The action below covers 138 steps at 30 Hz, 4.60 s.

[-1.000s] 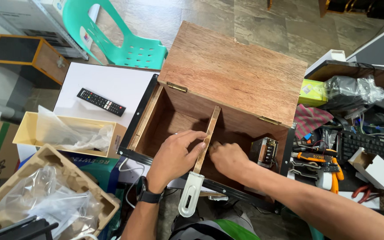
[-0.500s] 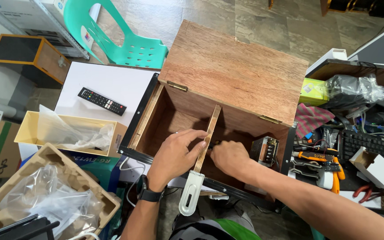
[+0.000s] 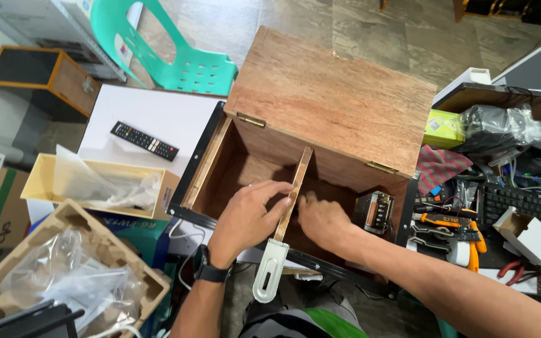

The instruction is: The person works inside an open wooden enclosure on a cluttered workbench, positioning a small electronic module and wiring, then uses a screwdriver to fasten the module inside the box. They briefly handle a cable near a laptop and router before returning to tighten components and adjust the enclosure panels.

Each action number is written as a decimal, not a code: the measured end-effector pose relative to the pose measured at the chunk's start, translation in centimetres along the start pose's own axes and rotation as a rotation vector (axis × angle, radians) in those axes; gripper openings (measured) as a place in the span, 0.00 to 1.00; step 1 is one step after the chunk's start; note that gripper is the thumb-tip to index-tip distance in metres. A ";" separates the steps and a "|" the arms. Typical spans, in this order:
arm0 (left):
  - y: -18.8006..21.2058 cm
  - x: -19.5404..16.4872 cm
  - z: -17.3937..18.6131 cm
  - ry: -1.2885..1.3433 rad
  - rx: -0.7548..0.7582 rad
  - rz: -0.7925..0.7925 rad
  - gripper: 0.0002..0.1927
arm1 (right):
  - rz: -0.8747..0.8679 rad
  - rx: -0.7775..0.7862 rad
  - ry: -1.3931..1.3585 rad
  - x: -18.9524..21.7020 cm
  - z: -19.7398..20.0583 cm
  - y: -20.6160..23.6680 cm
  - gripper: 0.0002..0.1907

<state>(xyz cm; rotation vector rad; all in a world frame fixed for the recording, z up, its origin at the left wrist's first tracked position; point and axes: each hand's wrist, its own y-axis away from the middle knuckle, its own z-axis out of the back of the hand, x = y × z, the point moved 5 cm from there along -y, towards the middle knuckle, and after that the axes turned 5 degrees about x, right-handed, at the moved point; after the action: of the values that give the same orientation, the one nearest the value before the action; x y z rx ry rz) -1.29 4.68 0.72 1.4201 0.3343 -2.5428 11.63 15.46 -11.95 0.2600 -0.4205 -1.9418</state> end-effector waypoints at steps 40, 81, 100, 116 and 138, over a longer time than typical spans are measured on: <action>0.0 -0.1 -0.2 -0.061 0.028 -0.017 0.14 | 0.265 -0.039 0.142 -4.3 -0.3 6.1 0.06; 0.0 -0.1 0.0 -0.028 0.039 0.028 0.14 | 0.338 -0.130 0.212 -4.3 -1.1 6.3 0.05; -0.1 0.0 0.0 -0.018 0.027 0.019 0.14 | 0.107 0.285 0.129 -1.7 0.1 4.3 0.13; -0.1 -0.1 0.1 -0.012 0.040 0.037 0.14 | 0.109 0.235 0.173 -2.1 -0.6 4.1 0.17; -0.1 0.0 0.1 -0.011 0.050 0.051 0.15 | 0.146 0.038 0.149 -2.1 -0.2 3.8 0.22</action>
<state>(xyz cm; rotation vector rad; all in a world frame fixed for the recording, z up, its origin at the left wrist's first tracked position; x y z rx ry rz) -1.36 4.78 0.77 1.4133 0.2305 -2.5338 15.79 16.01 -10.62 0.3855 -0.3675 -1.7596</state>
